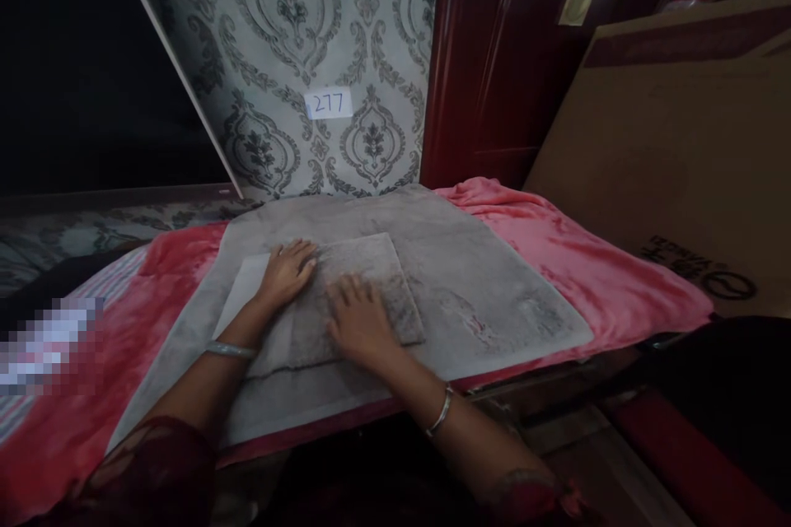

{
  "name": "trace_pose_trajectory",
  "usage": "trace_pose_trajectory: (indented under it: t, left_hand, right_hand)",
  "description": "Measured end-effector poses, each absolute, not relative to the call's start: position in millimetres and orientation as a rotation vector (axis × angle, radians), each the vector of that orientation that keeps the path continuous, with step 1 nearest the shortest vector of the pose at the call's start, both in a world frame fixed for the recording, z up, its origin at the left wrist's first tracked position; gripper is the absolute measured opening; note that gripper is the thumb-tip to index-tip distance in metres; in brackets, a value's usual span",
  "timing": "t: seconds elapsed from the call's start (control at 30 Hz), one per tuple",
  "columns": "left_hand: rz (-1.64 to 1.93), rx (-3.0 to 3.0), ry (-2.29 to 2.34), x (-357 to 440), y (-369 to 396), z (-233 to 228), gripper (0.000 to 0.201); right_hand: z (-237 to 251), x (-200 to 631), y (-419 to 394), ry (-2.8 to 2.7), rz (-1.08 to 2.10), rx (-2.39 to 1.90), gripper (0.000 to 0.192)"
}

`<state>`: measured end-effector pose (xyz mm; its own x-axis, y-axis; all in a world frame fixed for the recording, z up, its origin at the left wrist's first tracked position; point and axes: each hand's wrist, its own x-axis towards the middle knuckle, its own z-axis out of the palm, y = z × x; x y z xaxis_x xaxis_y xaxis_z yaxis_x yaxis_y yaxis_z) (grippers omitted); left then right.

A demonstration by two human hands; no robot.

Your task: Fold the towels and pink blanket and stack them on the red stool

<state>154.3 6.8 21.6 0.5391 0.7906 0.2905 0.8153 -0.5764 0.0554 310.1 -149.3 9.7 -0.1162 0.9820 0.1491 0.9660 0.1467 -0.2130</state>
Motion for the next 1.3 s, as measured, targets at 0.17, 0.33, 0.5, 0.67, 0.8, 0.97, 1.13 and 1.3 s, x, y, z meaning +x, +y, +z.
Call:
trace_pose_trajectory:
  t: [0.17,0.33,0.5,0.67,0.8,0.97,1.13,1.3]
  left_hand:
    - [-0.203,-2.794,-1.315,145,-11,4,0.056]
    - [-0.177,-2.795,-1.337,141,-14,-10,0.057]
    - [-0.187,-2.800,-1.350,143,-12,-7,0.057]
    - [-0.249,-2.823,-1.394,141,-20,1,0.055]
    - [-0.356,-2.774,-1.508,120,-40,11,0.054]
    - [-0.362,-2.597,-1.640,78,-72,12,0.054]
    - [-0.229,-2.522,-1.747,60,-90,-6,0.054]
    - [-0.244,-2.553,-1.719,57,-91,-23,0.054]
  right_hand:
    - [-12,293,-160,-2.252,0.165,-1.802,0.063]
    - [-31,333,-191,-2.171,0.097,-1.875,0.065]
    - [-49,378,-226,-2.053,0.076,-2.007,0.066]
    - [-47,404,-229,-1.976,0.043,-1.967,0.059]
    - [-22,386,-204,-2.002,0.018,-1.885,0.061]
    - [13,305,-151,-2.215,0.102,-1.706,0.059]
    - [4,244,-115,-2.338,0.182,-1.618,0.062]
    - [-15,264,-124,-2.385,0.218,-1.624,0.064]
